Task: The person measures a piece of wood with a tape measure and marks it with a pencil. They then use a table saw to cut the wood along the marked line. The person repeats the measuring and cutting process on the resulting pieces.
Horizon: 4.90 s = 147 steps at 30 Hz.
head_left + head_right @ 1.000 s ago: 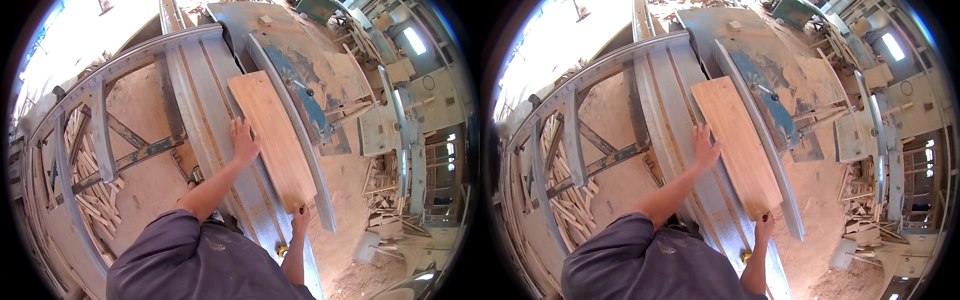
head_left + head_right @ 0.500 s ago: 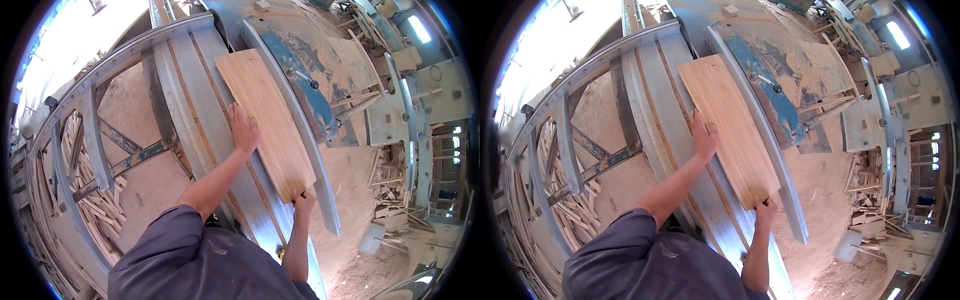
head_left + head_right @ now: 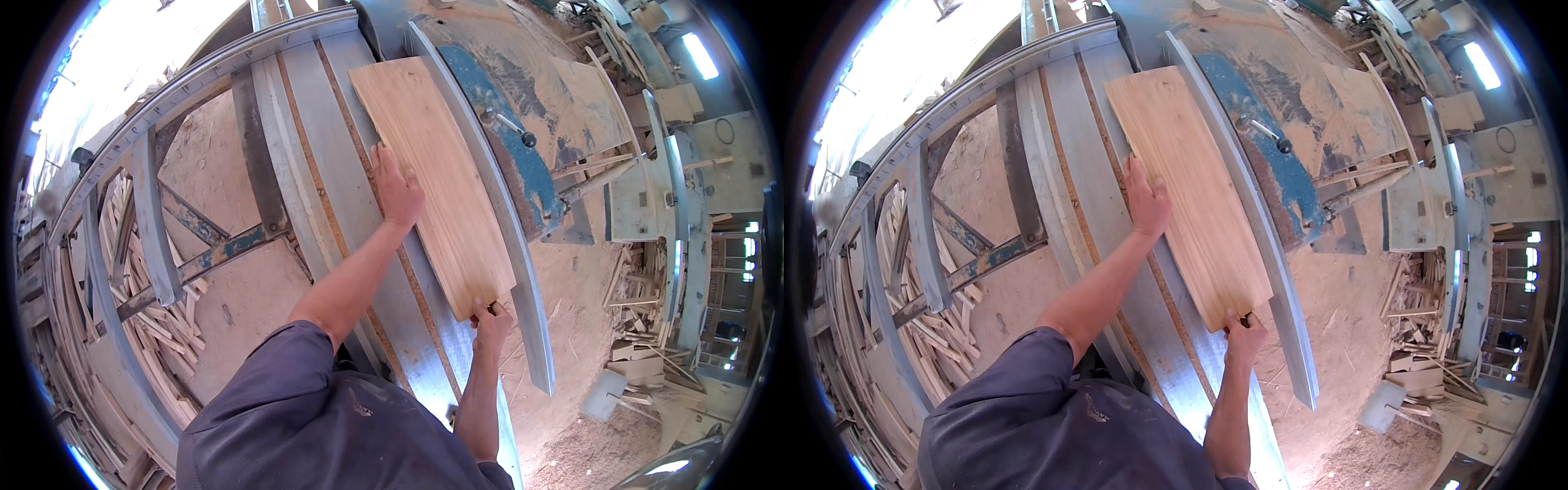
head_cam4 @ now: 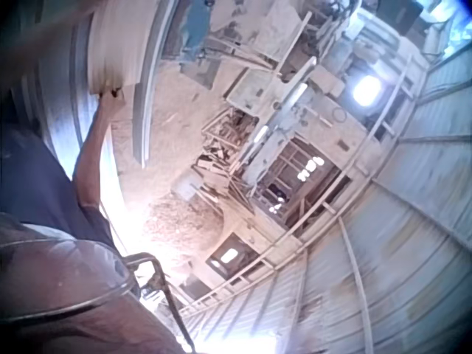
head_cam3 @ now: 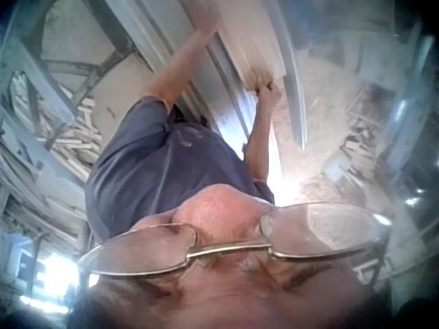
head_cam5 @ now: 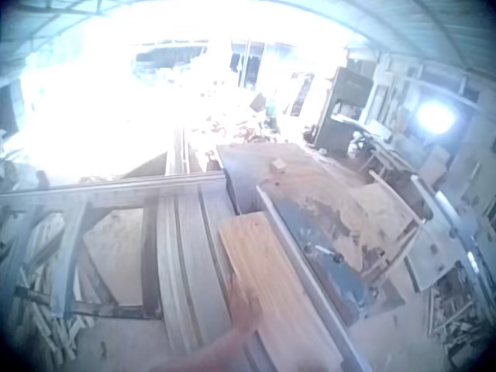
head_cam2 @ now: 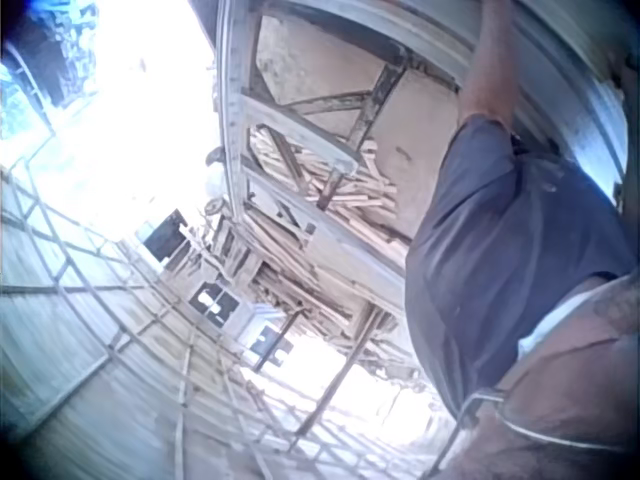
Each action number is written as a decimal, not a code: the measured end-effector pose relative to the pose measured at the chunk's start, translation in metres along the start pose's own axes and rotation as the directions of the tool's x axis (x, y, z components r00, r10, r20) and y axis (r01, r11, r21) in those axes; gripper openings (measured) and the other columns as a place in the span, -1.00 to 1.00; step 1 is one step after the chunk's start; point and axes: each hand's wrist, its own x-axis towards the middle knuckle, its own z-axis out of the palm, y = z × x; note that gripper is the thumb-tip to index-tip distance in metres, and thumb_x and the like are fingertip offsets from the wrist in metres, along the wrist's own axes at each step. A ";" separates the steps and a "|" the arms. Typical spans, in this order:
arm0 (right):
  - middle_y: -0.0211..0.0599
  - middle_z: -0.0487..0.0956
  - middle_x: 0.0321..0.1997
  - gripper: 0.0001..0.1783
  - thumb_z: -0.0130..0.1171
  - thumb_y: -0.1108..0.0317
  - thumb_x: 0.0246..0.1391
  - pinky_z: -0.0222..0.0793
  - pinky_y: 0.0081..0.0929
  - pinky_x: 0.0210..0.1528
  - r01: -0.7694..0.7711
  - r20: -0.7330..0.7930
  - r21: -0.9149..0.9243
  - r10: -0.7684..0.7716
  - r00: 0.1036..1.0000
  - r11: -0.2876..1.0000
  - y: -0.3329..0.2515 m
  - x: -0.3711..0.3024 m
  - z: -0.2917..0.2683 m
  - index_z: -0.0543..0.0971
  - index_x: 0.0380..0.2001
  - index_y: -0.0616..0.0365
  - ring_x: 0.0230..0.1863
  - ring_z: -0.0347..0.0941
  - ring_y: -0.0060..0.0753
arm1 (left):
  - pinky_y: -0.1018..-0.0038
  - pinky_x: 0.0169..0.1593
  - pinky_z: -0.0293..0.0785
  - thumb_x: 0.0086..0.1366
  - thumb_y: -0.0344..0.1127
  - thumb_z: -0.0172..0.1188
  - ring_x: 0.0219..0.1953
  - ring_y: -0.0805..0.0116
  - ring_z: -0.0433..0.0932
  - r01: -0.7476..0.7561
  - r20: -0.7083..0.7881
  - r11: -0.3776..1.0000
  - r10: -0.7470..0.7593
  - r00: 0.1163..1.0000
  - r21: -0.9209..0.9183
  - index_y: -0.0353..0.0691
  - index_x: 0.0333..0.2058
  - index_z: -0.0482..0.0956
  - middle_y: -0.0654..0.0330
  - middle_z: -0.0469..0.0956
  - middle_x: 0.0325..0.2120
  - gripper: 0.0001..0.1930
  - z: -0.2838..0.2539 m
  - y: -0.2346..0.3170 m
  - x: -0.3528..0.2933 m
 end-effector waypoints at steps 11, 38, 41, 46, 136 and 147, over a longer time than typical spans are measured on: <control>-0.29 0.59 -0.58 -0.81 0.41 0.40 0.04 0.26 -0.55 -0.59 -0.010 -0.017 0.017 0.011 1.000 1.000 -0.009 0.004 0.011 0.63 -0.47 0.33 -0.63 0.43 -0.49 | 0.18 0.55 -0.18 0.28 -0.53 0.11 0.54 -0.11 -0.18 0.038 -0.012 0.998 -0.038 0.999 -0.041 -0.60 0.38 0.00 -0.23 -0.01 0.46 -0.25 -0.002 0.005 0.013; -0.37 0.65 -0.25 -0.60 0.27 0.27 0.16 0.31 -0.46 -0.40 -0.248 0.178 0.410 0.189 0.966 0.878 0.019 0.073 -0.005 0.56 0.05 0.16 -0.30 0.57 -0.36 | 0.13 0.54 -0.16 0.31 -0.46 0.12 0.53 -0.19 -0.15 -0.007 0.005 0.999 0.008 1.000 -0.043 -0.63 0.36 0.01 -0.34 -0.01 0.43 -0.27 -0.006 -0.003 0.017; -0.40 0.64 -0.25 -0.63 0.28 0.28 0.15 0.31 -0.42 -0.31 -0.269 0.239 0.393 0.185 0.953 0.879 0.022 0.074 -0.012 0.58 0.02 0.10 -0.25 0.54 -0.37 | 0.11 0.53 -0.16 0.31 -0.47 0.11 0.52 -0.22 -0.16 -0.016 0.001 0.999 0.016 1.000 -0.029 -0.64 0.35 0.01 -0.35 -0.01 0.42 -0.27 -0.006 -0.001 0.016; -0.41 0.61 -0.33 -0.68 0.32 0.28 0.11 0.26 -0.47 -0.37 -0.235 0.246 0.301 0.163 0.956 0.924 0.027 0.074 -0.033 0.61 -0.07 0.09 -0.37 0.46 -0.42 | 0.08 0.53 -0.18 0.30 -0.47 0.09 0.51 -0.28 -0.16 -0.027 0.040 1.000 0.027 0.999 0.014 -0.63 0.36 0.01 -0.38 -0.04 0.42 -0.28 -0.004 -0.004 0.008; -0.29 0.62 -0.13 -0.74 0.24 0.33 -0.04 0.41 -0.27 0.15 0.833 0.595 -0.532 -0.633 0.496 0.153 -0.173 0.029 0.246 0.77 -0.25 0.03 0.03 0.47 -0.15 | 0.54 -0.66 0.30 0.29 -0.24 0.23 -0.70 0.47 0.44 0.764 0.490 0.632 -0.630 0.603 -0.128 -0.49 0.24 0.40 0.21 0.50 -0.65 -0.39 -0.231 -0.029 0.032; -0.21 0.61 -0.10 -0.72 0.21 0.31 -0.03 0.42 -0.19 0.15 0.719 0.640 -0.694 -0.428 0.638 0.032 -0.202 0.012 0.258 0.76 -0.23 0.01 0.06 0.48 -0.10 | 0.51 -0.67 0.27 0.21 -0.27 0.25 -0.74 0.47 0.38 0.820 0.548 0.524 -0.627 0.553 -0.228 -0.50 0.25 0.39 0.21 0.47 -0.67 -0.34 -0.232 -0.036 0.031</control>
